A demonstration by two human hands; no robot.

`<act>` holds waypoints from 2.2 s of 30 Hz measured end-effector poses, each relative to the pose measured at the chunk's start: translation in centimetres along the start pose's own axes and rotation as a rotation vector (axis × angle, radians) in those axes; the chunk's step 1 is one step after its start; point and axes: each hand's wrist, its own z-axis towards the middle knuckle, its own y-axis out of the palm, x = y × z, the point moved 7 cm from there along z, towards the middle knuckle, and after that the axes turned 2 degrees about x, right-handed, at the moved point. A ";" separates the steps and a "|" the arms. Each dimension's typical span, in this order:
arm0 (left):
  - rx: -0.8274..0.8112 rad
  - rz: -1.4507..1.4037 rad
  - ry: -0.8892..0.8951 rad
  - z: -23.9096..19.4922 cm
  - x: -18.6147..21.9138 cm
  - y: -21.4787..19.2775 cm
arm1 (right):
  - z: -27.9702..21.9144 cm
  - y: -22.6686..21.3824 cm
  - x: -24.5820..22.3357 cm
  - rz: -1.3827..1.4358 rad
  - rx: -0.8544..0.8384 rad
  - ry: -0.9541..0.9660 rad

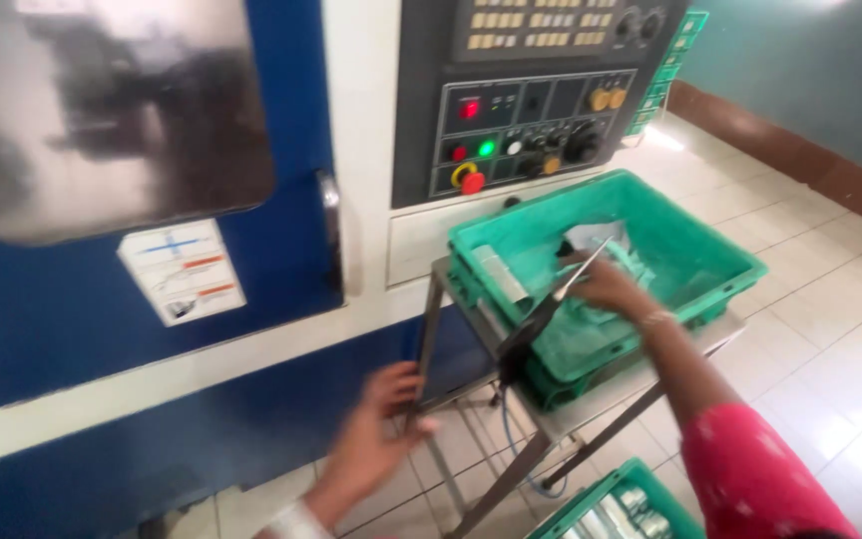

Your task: The worker is seen measuring a metal part using a digital gauge, then placing the part into a CNC lathe chuck, using an air nozzle to clean it, and finally placing the finished parts into a green plastic bin.

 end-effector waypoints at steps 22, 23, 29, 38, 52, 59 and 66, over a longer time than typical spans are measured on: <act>0.114 -0.404 0.064 13.7 5.5 0.3 | -1.8 0.3 -5.2 -0.220 -0.152 0.346; 0.241 -0.345 0.063 14.0 4.5 -2.7 | -2.6 -0.1 -4.8 0.094 -0.024 0.370; 0.454 0.016 0.439 17.4 8.5 -12.1 | -9.0 0.9 -15.7 1.380 0.279 0.422; 0.135 0.080 0.463 21.7 8.5 -14.0 | -13.2 6.5 -29.8 1.587 0.225 0.288; 0.289 0.208 0.346 12.3 8.1 -26.6 | -15.3 14.2 -38.0 1.452 0.228 0.431; 0.534 0.289 0.392 5.2 8.0 -36.2 | -8.6 22.6 -36.2 1.451 -0.151 0.243; 0.782 0.472 0.275 -0.1 7.3 -44.5 | -0.8 27.0 -43.6 1.387 -0.190 0.409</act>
